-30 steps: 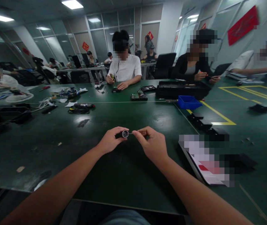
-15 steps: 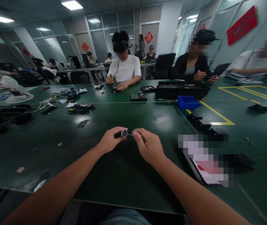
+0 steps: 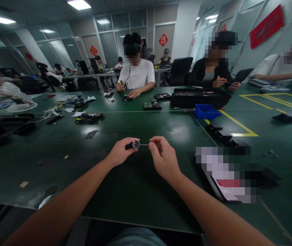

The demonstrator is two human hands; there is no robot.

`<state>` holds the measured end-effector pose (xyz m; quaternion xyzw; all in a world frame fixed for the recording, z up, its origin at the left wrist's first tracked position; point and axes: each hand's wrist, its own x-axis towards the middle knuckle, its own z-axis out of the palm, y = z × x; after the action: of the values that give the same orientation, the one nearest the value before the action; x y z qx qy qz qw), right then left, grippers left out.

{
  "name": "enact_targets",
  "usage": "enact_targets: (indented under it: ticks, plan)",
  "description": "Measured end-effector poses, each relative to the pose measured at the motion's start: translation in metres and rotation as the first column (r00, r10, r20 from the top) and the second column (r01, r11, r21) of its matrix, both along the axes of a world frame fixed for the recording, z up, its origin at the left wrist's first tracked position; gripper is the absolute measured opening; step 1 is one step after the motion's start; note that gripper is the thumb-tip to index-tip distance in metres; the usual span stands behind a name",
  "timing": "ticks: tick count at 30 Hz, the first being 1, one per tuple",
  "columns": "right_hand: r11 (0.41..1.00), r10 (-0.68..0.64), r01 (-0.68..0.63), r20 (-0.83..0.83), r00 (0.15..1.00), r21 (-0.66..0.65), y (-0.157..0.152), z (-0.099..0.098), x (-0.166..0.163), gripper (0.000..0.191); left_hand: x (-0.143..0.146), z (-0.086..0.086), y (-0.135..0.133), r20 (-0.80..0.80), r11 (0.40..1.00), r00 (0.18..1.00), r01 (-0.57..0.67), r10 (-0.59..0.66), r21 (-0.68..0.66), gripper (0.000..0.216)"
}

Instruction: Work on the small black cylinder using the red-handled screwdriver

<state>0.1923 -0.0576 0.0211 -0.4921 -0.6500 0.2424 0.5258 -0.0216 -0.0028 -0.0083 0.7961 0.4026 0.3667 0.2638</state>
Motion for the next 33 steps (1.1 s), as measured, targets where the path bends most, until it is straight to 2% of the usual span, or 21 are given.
enact_targets:
  ticks: [5,7,9,12,14,17,21,27,33]
  plan:
    - [0.994,-0.015,-0.015,-0.280,0.960,-0.106,0.011,-0.011,0.001,0.033,0.000,0.004,0.000,-0.016,0.999,1.000,-0.004,0.004,0.033,0.038]
    - [0.990,-0.024,-0.038,-0.430,0.902,-0.136,0.017,-0.015,0.001,0.036,0.000,0.006,0.000,-0.032,0.998,0.999,0.018,-0.016,0.063,0.038]
    - [0.977,-0.038,-0.093,-0.585,0.810,-0.191,0.022,-0.017,0.000,0.037,0.000,0.008,0.001,-0.067,0.995,0.997,0.037,-0.031,0.091,0.038]
    - [0.951,-0.092,-0.140,-0.686,0.722,-0.275,0.026,-0.020,-0.001,0.036,0.000,0.009,0.004,-0.123,0.995,0.992,0.024,-0.012,0.099,0.039]
    - [0.957,-0.130,-0.075,-0.645,0.753,-0.281,0.027,-0.022,0.000,0.035,0.000,0.009,0.005,-0.148,0.997,0.989,0.009,0.003,0.081,0.040]
    - [0.978,-0.132,0.030,-0.500,0.856,-0.206,0.026,-0.024,0.002,0.033,0.000,0.009,0.004,-0.164,0.999,0.986,-0.005,0.013,0.052,0.039]
    - [0.990,-0.110,0.079,-0.286,0.952,-0.119,0.020,-0.018,0.002,0.033,0.001,0.011,0.002,-0.156,0.999,0.988,0.000,0.007,0.050,0.038]
    - [0.991,-0.119,0.111,-0.112,0.987,-0.069,0.013,-0.008,-0.001,0.033,0.002,0.014,-0.001,-0.169,0.999,0.986,0.013,-0.005,0.043,0.038]
    - [0.987,-0.140,0.145,0.076,0.987,-0.066,0.008,-0.002,0.003,0.041,0.002,0.012,-0.002,-0.161,0.999,0.987,0.004,0.003,0.040,0.038]
